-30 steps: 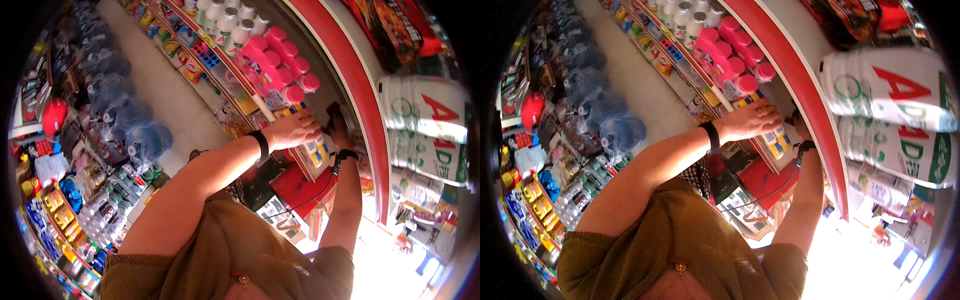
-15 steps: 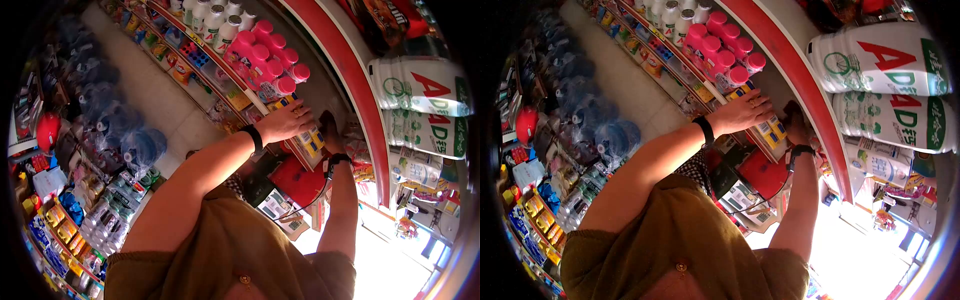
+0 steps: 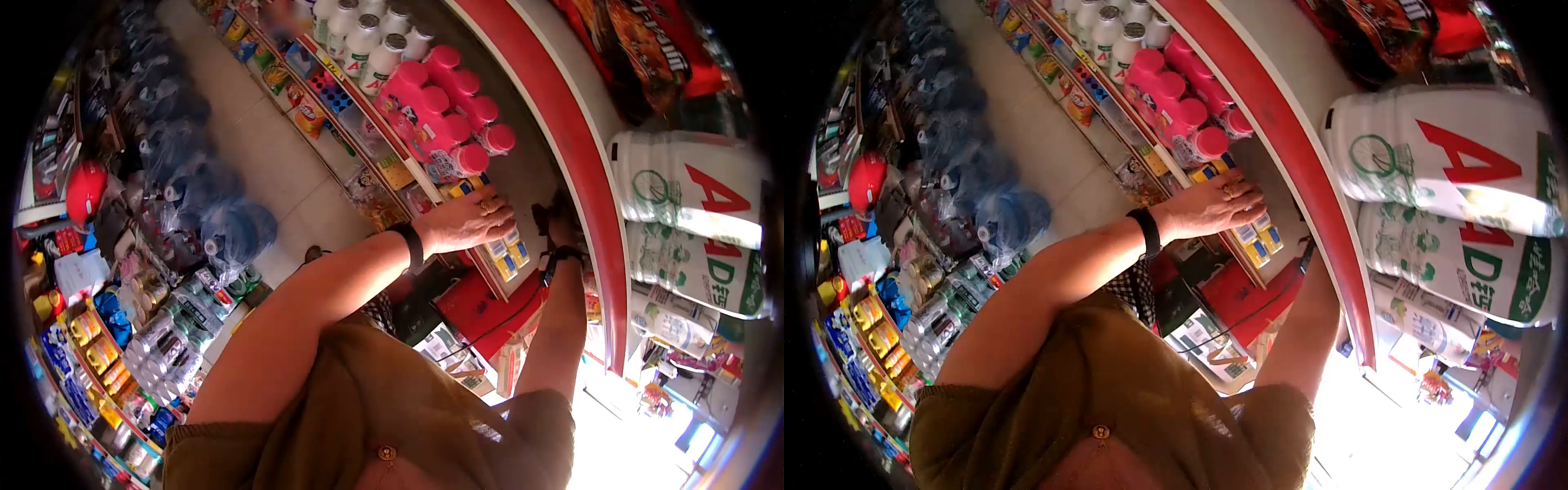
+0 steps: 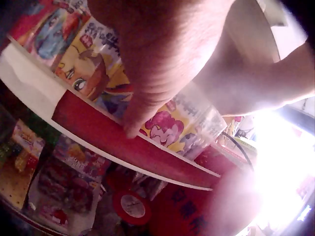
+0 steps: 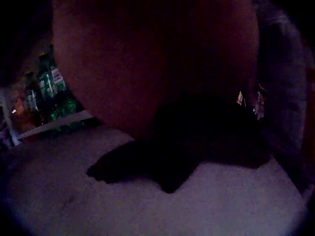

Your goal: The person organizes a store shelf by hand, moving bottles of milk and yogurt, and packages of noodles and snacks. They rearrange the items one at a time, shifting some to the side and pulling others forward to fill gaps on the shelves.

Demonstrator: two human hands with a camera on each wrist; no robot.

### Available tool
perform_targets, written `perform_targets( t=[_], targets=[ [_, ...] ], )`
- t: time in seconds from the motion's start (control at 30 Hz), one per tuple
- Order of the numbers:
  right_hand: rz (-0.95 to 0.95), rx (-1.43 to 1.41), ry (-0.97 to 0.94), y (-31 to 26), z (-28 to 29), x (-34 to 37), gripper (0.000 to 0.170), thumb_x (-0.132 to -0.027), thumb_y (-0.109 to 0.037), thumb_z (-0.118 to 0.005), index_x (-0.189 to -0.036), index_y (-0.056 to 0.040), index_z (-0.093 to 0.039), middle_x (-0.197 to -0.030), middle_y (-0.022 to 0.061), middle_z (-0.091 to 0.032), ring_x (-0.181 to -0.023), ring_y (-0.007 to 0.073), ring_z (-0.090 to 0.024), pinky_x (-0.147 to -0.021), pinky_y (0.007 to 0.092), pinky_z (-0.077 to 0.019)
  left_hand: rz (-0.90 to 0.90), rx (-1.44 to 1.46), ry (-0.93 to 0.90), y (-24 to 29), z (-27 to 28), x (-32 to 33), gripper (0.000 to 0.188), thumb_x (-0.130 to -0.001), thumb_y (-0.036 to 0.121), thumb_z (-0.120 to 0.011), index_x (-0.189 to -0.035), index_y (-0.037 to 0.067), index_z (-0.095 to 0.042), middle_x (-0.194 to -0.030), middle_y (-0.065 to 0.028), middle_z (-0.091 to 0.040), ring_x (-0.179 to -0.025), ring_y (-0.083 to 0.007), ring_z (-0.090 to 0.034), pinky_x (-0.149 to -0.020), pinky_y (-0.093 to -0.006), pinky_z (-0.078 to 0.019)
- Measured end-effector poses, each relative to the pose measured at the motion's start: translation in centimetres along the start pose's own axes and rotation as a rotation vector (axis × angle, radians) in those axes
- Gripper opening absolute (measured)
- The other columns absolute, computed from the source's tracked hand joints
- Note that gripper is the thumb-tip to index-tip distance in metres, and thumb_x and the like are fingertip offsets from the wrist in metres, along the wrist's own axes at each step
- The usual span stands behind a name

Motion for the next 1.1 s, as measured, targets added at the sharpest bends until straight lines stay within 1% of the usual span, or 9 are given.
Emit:
perform_targets(
  t=[0.13, 0.17, 0.2, 0.27, 0.67, 0.73, 0.9, 1.0, 1.1],
  targets=[
    [0.066, 0.275, 0.104, -1.4, -2.1, 5.3, 0.061, -0.086, -0.02, -0.049, -0.142, 0.0011, -0.036, -0.144, 0.0264, -0.039, -0.136, 0.0384, -0.033, -0.112, 0.0395, -0.028, 0.024, 0.045, 0.074, 0.0, -0.3, -0.3, 0.033, -0.089, 0.022, -0.051, -0.122, 0.018, -0.056, -0.121, -0.0034, -0.057, -0.121, -0.0222, -0.05, -0.109, -0.0449, -0.0313],
    [-0.195, 0.211, -0.166, -10.6, 1.1, 9.0, 0.06, -0.087, -0.024, -0.052, -0.14, 0.002, -0.037, -0.143, 0.0265, -0.04, -0.136, 0.038, -0.034, -0.112, 0.0375, -0.0289, 0.021, 0.073, 0.034, 0.0, -0.6, -0.3, 0.036, -0.089, 0.021, -0.051, -0.125, 0.017, -0.053, -0.124, -0.0036, -0.055, -0.124, -0.0223, -0.047, -0.11, -0.045, -0.0308],
    [0.001, -0.043, 0.009, -12.9, 1.2, 10.6, 0.05, -0.087, -0.021, -0.061, -0.13, -0.0005, -0.049, -0.13, 0.0246, -0.052, -0.122, 0.039, -0.047, -0.106, 0.0413, -0.0361, 0.019, 0.097, -0.007, 0.0, -0.9, -0.3, 0.039, -0.09, 0.02, -0.051, -0.128, 0.017, -0.051, -0.128, -0.0039, -0.052, -0.127, -0.0223, -0.044, -0.111, -0.045, -0.0304],
    [0.319, -0.124, 0.155, -8.7, -2.7, 11.9, 0.053, -0.086, -0.02, -0.062, -0.131, 0.0015, -0.046, -0.133, 0.0265, -0.047, -0.125, 0.0414, -0.042, -0.108, 0.041, -0.0333, 0.01, 0.095, -0.02, 0.1, -0.6, -0.3, 0.04, -0.091, 0.019, -0.05, -0.131, 0.016, -0.049, -0.13, -0.0041, -0.051, -0.13, -0.0225, -0.042, -0.113, -0.0456, -0.0283],
    [0.087, 0.246, 0.055, -5.8, -1.3, 6.9, 0.054, -0.088, -0.022, -0.059, -0.136, -0.0018, -0.045, -0.137, 0.0251, -0.048, -0.125, 0.0379, -0.048, -0.104, 0.0428, -0.0403, 0.032, 0.096, 0.067, -0.1, -0.1, 0.1, 0.039, -0.088, 0.021, -0.052, -0.126, 0.014, -0.051, -0.122, -0.0058, -0.054, -0.121, -0.0244, -0.047, -0.111, -0.0459, -0.031],
    [0.099, 0.04, 0.017, -3.3, -0.9, 5.1, 0.057, -0.089, -0.021, -0.049, -0.139, 0.0041, -0.038, -0.146, 0.0256, -0.034, -0.138, 0.0374, -0.03, -0.115, 0.0395, -0.0258, 0.017, 0.06, 0.053, 0.1, -0.1, 0.1, 0.038, -0.088, 0.021, -0.052, -0.126, 0.014, -0.051, -0.121, -0.0064, -0.053, -0.121, -0.024, -0.047, -0.11, -0.0453, -0.0323],
    [0.223, 0.866, -0.188, 9.6, -4.2, -3.0, 0.056, -0.094, -0.026, -0.045, -0.142, 0.0014, -0.036, -0.148, 0.0259, -0.033, -0.138, 0.0408, -0.029, -0.116, 0.0435, -0.0236, -0.009, -0.032, -0.041, 0.2, 0.0, 0.2, 0.043, -0.092, 0.024, -0.049, -0.133, 0.014, -0.047, -0.132, -0.0052, -0.05, -0.123, -0.0229, -0.047, -0.11, -0.045, -0.0314],
    [0.163, 0.383, 0.479, 9.2, -2.9, -1.9, 0.047, -0.095, -0.028, -0.043, -0.133, -0.001, -0.048, -0.139, 0.0254, -0.045, -0.128, 0.042, -0.042, -0.108, 0.046, -0.0349, 0.025, 0.016, 0.069, 0.0, 0.5, 0.0, 0.033, -0.087, 0.023, -0.052, -0.12, 0.016, -0.056, -0.119, -0.0036, -0.057, -0.117, -0.0216, -0.051, -0.107, -0.0415, -0.0335],
    [0.169, 0.086, 0.335, 8.0, -3.0, -1.2, 0.046, -0.094, -0.027, -0.044, -0.131, -0.0009, -0.05, -0.136, 0.026, -0.047, -0.125, 0.0413, -0.045, -0.105, 0.0461, -0.037, 0.041, 0.012, 0.097, 0.0, 0.8, 0.0, 0.033, -0.087, 0.023, -0.052, -0.118, 0.016, -0.056, -0.117, -0.0028, -0.057, -0.116, -0.0209, -0.051, -0.107, -0.0411, -0.0334]
  ],
)
Point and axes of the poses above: each hand's wrist, its own x-axis away from the middle knuckle, its own z-axis out of the back of the hand, y = z × x, the point moved 5 cm from there along -x, towards the middle knuckle
